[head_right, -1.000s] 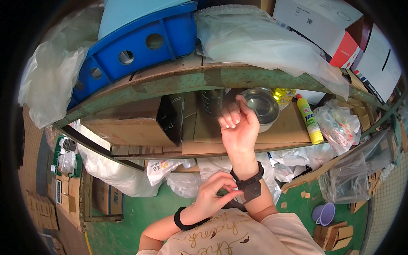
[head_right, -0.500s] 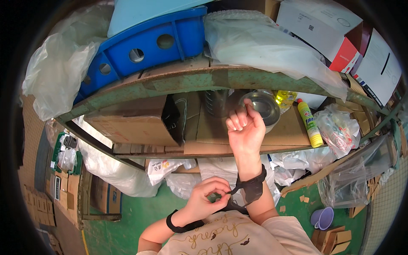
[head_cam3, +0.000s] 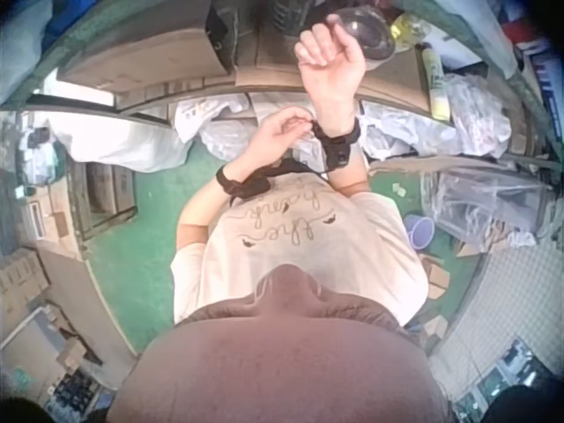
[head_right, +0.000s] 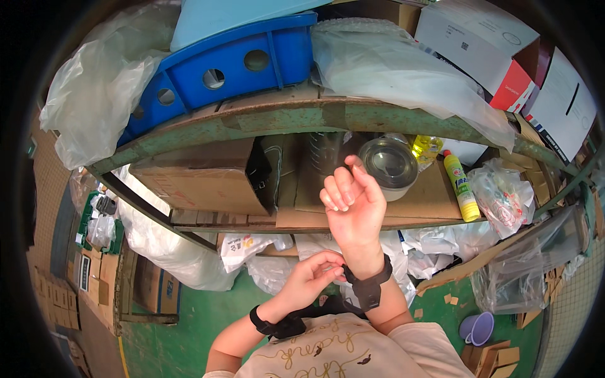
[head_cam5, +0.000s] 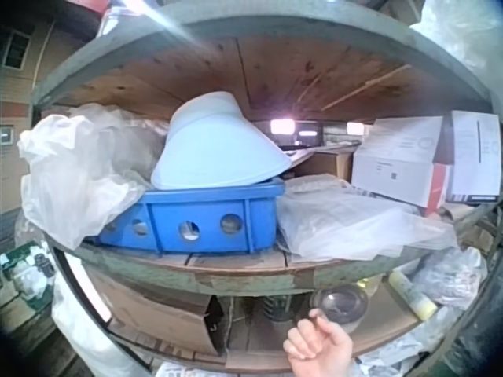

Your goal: The recorder retrieves items from industrial shelving, prepares a testing solution in a bowl, and then puts on gloves to inspect metallic piston parts at a workstation.

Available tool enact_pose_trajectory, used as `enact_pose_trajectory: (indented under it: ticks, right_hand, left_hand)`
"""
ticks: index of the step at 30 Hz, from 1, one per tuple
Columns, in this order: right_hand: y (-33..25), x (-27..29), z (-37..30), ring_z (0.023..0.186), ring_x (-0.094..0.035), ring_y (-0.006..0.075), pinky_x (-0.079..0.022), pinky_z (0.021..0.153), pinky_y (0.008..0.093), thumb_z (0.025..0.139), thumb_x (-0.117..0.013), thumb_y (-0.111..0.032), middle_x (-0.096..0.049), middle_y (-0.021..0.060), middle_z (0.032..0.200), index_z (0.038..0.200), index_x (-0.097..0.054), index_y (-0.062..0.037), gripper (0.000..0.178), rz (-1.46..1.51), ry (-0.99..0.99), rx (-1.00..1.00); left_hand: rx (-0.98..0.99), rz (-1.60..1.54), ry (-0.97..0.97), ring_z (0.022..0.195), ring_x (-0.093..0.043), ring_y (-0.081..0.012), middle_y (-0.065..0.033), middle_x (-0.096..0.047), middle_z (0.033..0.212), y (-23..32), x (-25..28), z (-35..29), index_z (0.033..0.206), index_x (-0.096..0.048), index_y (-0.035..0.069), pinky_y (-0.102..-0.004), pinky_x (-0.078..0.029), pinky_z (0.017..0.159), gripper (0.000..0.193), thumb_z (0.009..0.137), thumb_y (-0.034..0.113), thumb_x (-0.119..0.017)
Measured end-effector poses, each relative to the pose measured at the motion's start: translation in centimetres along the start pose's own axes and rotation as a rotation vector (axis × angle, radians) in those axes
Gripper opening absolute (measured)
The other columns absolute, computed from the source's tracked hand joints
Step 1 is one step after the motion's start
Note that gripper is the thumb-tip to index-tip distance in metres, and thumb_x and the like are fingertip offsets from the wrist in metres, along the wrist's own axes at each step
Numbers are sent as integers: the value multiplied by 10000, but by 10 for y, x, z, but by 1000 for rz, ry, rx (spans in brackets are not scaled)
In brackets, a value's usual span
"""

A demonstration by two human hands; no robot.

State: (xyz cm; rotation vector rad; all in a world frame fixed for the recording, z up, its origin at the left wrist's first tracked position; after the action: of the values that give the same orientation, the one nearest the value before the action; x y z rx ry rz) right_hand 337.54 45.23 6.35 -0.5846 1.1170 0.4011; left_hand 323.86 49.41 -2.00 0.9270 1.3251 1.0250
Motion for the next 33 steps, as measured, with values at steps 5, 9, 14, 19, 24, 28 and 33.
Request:
enact_pose_trajectory:
  ticks: [5, 9, 14, 19, 24, 28, 33]
  right_hand:
    - [8, -4, -1, 505, -336, 110, -300, 491, 251, 951, -436, -164, -356, -5, 555, 1075, -536, -55, 193, -70, -32, -1]
    - [19, -8, -2, 495, -348, 113, -300, 487, 253, 957, -418, -167, -384, 4, 558, 1061, -521, -41, 193, -216, -70, 22]
    - [25, 7, -3, 503, -383, 97, -302, 470, 239, 949, -446, -148, -423, 6, 580, 1059, -528, -22, 186, -359, 21, 43]
    - [31, 58, 24, 644, -569, 113, -467, 587, 244, 883, -541, -77, -584, 33, 706, 1089, -563, -48, 209, -1032, 57, -47]
    - [64, 96, 69, 999, -618, 326, -495, 872, 397, 779, -633, -148, -648, 156, 1065, 1238, -530, -57, 479, -1755, -100, -243]
    - [117, 97, 98, 1077, -581, 385, -489, 889, 456, 763, -662, -176, -558, 236, 1201, 1296, -489, -48, 575, -2067, -316, -17]
    - [151, 114, 130, 1151, -501, 470, -449, 927, 541, 701, -685, -178, -395, 305, 1370, 1339, -435, -30, 702, -2244, -519, 68]
  left_hand:
    - [36, -80, -25, 961, -604, -113, -33, -595, 1034, -10, 3, 4, 1107, -546, -20, -265, -504, 853, 161, 960, 44, -545]
    - [20, -113, 48, 919, -596, -118, -50, -593, 993, -17, 5, 2, 1086, -540, -36, -279, -514, 847, 140, 951, 2, -529]
    - [36, 156, 147, 816, -625, -142, -54, -625, 994, -17, 11, -5, 1008, -629, -2, -273, -528, 720, 110, 900, 8, -606]
    - [-261, 926, 363, 828, -647, -199, -106, -649, 994, 34, 33, -3, 1023, -656, 11, -288, -531, 713, 170, 854, 21, -642]
    - [-125, 972, 425, 840, -643, -170, -94, -657, 993, 55, 61, -21, 1002, -669, 10, -264, -519, 705, 147, 887, 93, -630]
    - [-87, 974, 427, 838, -646, -169, -97, -656, 1008, 52, 67, -37, 1012, -670, 10, -271, -528, 712, 160, 899, 120, -639]
    - [-42, 952, 416, 860, -640, -166, -98, -647, 1010, 44, 63, -44, 1018, -668, 3, -265, -534, 712, 168, 896, 116, -642]
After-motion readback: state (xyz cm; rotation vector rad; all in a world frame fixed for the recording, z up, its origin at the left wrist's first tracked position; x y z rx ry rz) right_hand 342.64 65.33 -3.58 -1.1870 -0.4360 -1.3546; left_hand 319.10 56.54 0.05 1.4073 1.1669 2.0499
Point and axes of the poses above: each hand's wrist, its own z-axis towards the middle knuckle, its own x-axis out of the back of the hand, y = z × x, the point moved 2 cm from there along z, towards the middle knuckle
